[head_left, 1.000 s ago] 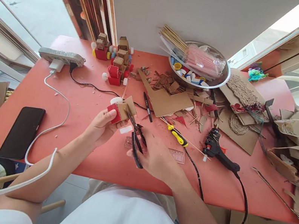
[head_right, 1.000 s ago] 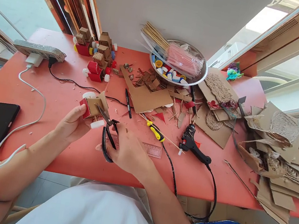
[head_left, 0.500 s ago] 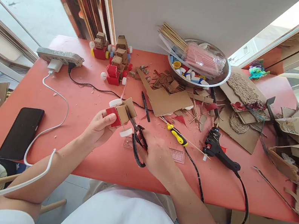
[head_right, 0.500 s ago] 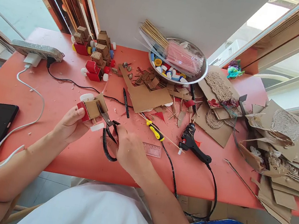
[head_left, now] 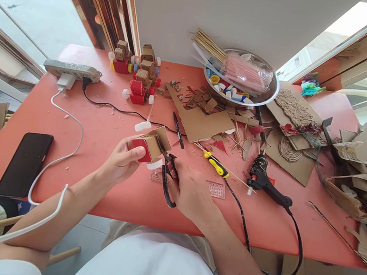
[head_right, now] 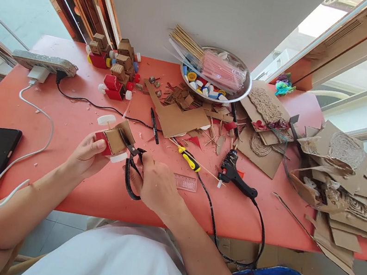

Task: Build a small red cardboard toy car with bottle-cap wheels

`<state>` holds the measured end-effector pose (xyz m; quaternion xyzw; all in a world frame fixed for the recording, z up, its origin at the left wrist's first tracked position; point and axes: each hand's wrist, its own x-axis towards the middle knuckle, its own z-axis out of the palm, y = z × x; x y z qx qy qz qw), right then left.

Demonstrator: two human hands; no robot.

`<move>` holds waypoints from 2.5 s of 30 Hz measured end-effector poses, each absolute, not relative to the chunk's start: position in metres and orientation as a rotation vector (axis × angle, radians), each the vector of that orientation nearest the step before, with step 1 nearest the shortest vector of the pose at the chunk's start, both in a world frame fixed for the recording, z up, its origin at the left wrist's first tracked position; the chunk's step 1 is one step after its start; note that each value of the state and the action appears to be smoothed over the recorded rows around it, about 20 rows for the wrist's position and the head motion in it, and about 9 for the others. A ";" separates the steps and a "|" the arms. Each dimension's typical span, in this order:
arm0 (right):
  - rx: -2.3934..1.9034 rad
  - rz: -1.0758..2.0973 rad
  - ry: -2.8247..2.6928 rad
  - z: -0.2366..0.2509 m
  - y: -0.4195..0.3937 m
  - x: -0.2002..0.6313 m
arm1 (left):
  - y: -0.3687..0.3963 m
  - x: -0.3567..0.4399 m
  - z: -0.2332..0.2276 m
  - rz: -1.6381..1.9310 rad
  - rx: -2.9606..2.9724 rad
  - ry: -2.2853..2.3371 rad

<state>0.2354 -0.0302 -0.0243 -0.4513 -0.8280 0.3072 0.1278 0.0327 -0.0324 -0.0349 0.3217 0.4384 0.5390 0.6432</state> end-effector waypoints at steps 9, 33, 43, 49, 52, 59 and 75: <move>-1.303 0.846 -2.416 -0.032 -0.028 0.237 | -0.032 0.032 -0.036 1.239 0.732 0.994; -1.240 1.090 -2.178 -0.042 -0.031 0.245 | -0.032 0.036 -0.038 1.206 0.693 0.898; -1.374 1.156 -2.228 -0.015 -0.027 0.265 | -0.028 0.025 -0.034 1.140 0.847 0.942; -1.549 1.067 -2.340 0.000 -0.026 0.264 | -0.023 0.016 -0.021 1.108 1.002 0.975; -1.544 1.125 -2.374 0.003 -0.027 0.260 | -0.022 0.014 -0.018 1.097 1.026 0.997; -1.552 1.062 -2.520 0.010 -0.025 0.262 | -0.023 0.008 -0.024 0.946 1.184 0.952; -1.320 0.992 -2.651 0.009 -0.020 0.269 | -0.029 0.007 -0.018 1.026 1.330 0.916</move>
